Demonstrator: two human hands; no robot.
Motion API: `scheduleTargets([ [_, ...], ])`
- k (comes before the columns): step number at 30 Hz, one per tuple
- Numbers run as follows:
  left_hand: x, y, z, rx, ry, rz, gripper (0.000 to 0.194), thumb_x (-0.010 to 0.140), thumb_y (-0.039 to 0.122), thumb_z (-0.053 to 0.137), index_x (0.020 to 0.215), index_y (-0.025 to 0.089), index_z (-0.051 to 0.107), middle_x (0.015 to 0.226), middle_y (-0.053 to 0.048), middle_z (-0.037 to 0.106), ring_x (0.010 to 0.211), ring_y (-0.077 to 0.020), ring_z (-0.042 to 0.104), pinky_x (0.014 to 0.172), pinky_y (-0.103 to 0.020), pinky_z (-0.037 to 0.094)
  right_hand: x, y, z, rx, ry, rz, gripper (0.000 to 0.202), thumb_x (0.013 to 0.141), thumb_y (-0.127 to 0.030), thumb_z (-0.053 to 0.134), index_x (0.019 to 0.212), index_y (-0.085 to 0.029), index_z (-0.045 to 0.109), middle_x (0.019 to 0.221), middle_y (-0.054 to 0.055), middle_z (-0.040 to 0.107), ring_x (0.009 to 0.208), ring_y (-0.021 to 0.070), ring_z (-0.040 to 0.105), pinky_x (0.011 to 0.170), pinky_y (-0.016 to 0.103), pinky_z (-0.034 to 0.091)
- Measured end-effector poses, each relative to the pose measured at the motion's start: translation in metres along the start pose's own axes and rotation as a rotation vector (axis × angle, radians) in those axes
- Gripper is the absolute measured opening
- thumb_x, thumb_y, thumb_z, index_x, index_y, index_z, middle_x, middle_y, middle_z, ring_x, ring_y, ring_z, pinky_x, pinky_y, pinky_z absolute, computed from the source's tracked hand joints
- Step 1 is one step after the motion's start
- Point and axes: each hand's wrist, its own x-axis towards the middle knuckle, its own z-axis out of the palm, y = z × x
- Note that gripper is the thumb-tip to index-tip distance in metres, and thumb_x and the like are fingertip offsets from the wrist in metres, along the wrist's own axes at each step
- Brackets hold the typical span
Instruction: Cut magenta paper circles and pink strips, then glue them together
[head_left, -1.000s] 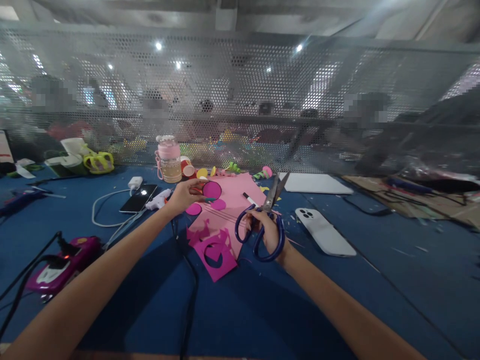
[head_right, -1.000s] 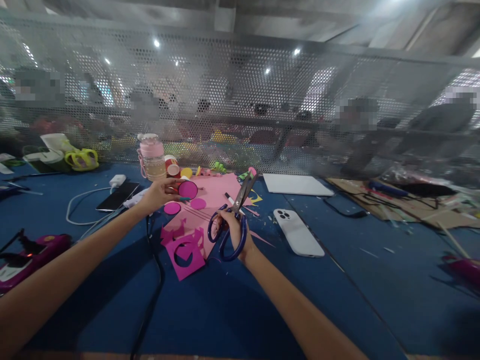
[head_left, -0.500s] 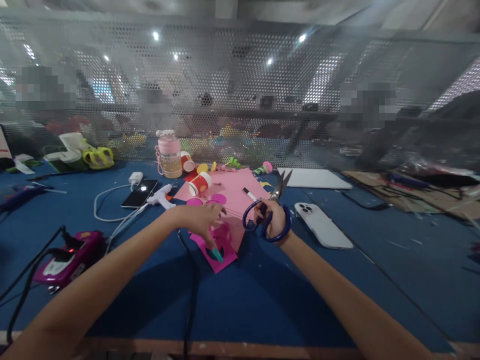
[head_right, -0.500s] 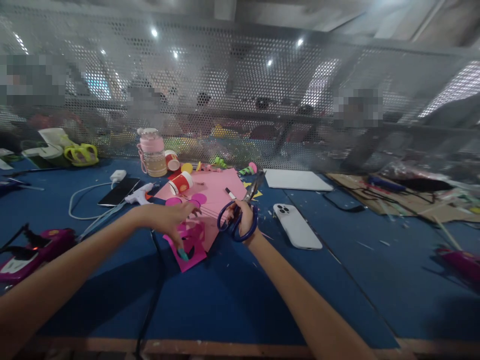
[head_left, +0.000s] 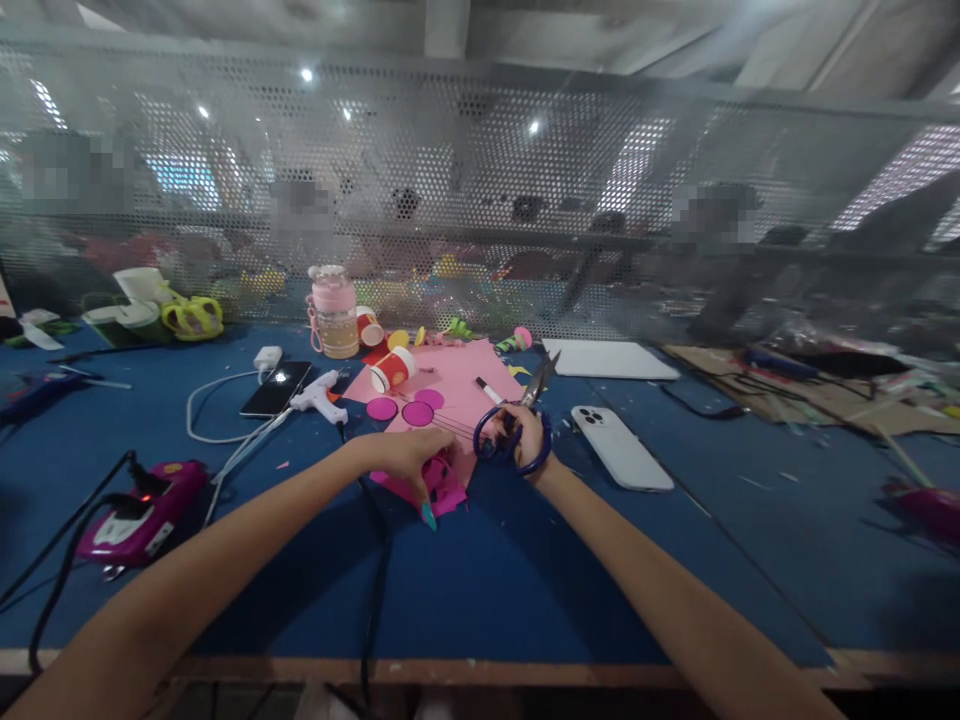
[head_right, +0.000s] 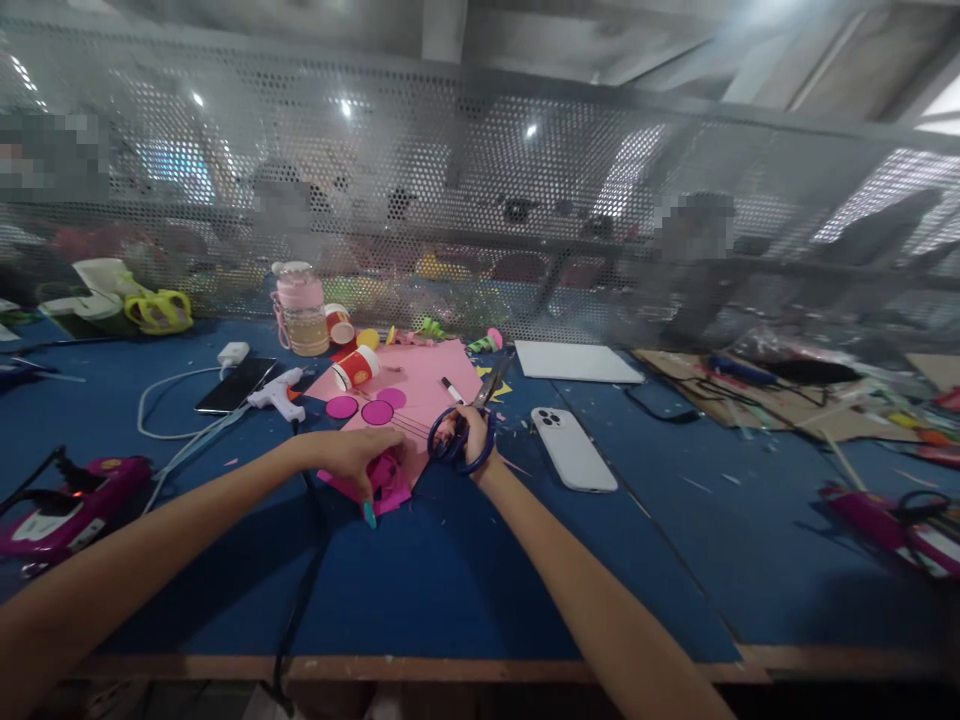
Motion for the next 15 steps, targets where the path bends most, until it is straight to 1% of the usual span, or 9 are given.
scheduleTargets([
  [2, 0.000, 0.000, -0.002, -0.025, -0.022, -0.016, 0.049, 0.050, 0.017, 0.080, 0.087, 0.018, 0.049, 0.089, -0.001, 0.055, 0.086, -0.0209, 0.052, 0.071, -0.027, 0.040, 0.003, 0.002, -0.001, -0.001, 0.010, 0.038, 0.025, 0.089, -0.033, 0.053, 0.105, -0.015, 0.058, 0.098, 0.005, 0.063, 0.078, 0.0150, 0.062, 0.066, 0.032, 0.053],
  [4, -0.002, 0.002, -0.004, -0.038, -0.024, -0.031, 0.042, 0.051, 0.014, 0.078, 0.082, 0.018, 0.050, 0.082, 0.001, 0.055, 0.080, -0.0192, 0.052, 0.066, -0.025, 0.039, 0.007, 0.003, -0.001, 0.002, 0.016, 0.065, 0.030, 0.089, -0.032, 0.054, 0.115, -0.016, 0.055, 0.112, 0.008, 0.059, 0.092, 0.0196, 0.061, 0.076, 0.039, 0.053],
  [7, -0.004, 0.001, -0.007, -0.062, 0.020, -0.047, 0.038, 0.051, 0.012, 0.076, 0.080, 0.018, 0.052, 0.078, 0.003, 0.055, 0.075, -0.0169, 0.052, 0.061, -0.023, 0.038, 0.010, 0.006, -0.002, 0.009, 0.014, 0.082, 0.032, 0.089, -0.032, 0.055, 0.117, -0.017, 0.054, 0.116, 0.008, 0.058, 0.096, 0.0212, 0.060, 0.080, 0.042, 0.052],
  [11, -0.007, -0.006, -0.016, -0.073, 0.155, -0.096, 0.036, 0.053, 0.011, 0.072, 0.084, 0.017, 0.054, 0.083, 0.002, 0.058, 0.077, -0.0161, 0.055, 0.063, -0.022, 0.041, 0.015, 0.012, -0.001, 0.018, -0.016, 0.056, 0.032, 0.089, -0.032, 0.055, 0.117, -0.017, 0.054, 0.117, 0.008, 0.057, 0.097, 0.0214, 0.060, 0.080, 0.042, 0.052],
  [13, -0.003, -0.011, -0.027, -0.064, 0.237, -0.118, 0.035, 0.056, 0.012, 0.071, 0.088, 0.016, 0.055, 0.087, 0.000, 0.060, 0.079, -0.0162, 0.057, 0.067, -0.023, 0.043, 0.017, 0.016, 0.000, 0.026, -0.042, 0.014, 0.032, 0.088, -0.032, 0.055, 0.117, -0.017, 0.054, 0.117, 0.008, 0.058, 0.097, 0.0215, 0.060, 0.080, 0.042, 0.052],
  [15, 0.007, -0.018, -0.044, -0.045, 0.322, -0.138, 0.036, 0.058, 0.013, 0.071, 0.090, 0.015, 0.056, 0.090, -0.003, 0.062, 0.083, -0.0174, 0.058, 0.071, -0.025, 0.044, 0.019, 0.020, 0.001, 0.038, -0.085, -0.061, 0.032, 0.088, -0.032, 0.055, 0.117, -0.017, 0.054, 0.116, 0.008, 0.058, 0.097, 0.0216, 0.060, 0.080, 0.042, 0.052],
])
